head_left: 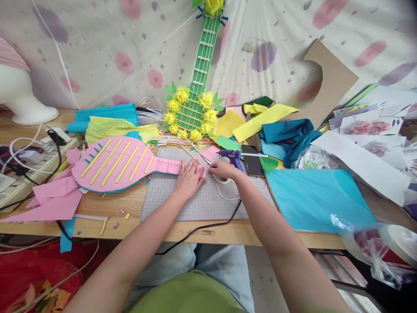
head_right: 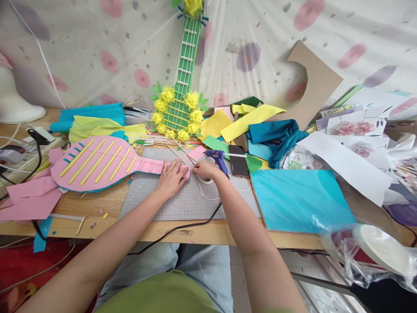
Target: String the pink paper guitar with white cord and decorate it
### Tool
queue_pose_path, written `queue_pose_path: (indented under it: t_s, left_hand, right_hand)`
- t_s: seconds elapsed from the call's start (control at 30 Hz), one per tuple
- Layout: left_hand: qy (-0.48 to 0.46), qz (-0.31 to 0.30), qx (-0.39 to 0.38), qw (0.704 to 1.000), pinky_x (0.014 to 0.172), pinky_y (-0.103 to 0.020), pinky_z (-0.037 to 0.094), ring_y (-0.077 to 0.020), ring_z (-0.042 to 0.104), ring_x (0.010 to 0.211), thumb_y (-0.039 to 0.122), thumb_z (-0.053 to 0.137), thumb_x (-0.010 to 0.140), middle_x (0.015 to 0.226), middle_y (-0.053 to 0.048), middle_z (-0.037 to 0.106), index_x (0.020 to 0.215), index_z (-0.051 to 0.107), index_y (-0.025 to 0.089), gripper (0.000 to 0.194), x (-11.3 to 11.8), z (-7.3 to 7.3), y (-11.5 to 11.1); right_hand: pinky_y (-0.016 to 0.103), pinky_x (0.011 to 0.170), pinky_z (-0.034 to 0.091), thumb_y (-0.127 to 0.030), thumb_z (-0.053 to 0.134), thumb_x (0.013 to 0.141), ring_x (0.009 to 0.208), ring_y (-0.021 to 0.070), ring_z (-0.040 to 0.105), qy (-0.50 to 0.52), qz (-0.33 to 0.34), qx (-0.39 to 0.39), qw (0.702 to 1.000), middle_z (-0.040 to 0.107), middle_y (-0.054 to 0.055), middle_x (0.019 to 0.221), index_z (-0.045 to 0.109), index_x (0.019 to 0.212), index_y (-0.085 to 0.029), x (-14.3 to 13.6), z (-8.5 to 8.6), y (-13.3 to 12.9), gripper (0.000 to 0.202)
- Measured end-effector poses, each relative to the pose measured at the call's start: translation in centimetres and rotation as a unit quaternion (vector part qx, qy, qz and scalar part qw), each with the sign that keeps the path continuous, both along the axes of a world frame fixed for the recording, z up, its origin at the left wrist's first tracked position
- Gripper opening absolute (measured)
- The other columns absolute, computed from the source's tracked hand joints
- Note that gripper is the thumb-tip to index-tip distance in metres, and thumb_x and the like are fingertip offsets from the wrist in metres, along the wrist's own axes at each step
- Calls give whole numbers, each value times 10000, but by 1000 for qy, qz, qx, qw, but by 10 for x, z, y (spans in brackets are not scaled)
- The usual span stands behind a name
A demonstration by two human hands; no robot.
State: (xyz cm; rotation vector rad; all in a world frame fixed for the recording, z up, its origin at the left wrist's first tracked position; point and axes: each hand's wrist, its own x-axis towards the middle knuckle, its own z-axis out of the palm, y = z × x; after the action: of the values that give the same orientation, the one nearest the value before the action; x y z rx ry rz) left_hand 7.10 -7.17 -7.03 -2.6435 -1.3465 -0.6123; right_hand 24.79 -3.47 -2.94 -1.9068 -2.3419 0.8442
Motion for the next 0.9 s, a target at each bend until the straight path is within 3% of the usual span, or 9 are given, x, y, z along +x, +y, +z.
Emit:
queue_pose_path:
  t_s: [0.2,0.43,0.9]
  left_hand:
    - [12,4,7,1000,1080,-577,139,-279,309,1312,392,408,877,1370,-137,425,1220,541,195,417,1,-2,0]
    - [6,6,4,1000,1087,-564,135,-272,305,1314,385,384,886,1369,-135,426,1225,538,195,417,1,-3,0]
    - [15,23,-31,999,1099,-508,136,-263,329,1300,404,364,890,1386,-132,406,1287,485,206,460,1,-3,-2]
  right_hand:
    - [213,633,380,-370,310,909,712,140,559,48,11,-2,999,666,68,837,673,857,-123,6,6,-4,442]
    - [198,599,357,-286,500,819,741,138,548,29,-6,18,999,660,36,808,646,820,-156,3,3,-7,195]
    - [200,597,356,-281,488,802,740,135,547,40,-4,18,999,656,24,792,632,788,-168,5,0,-6,184]
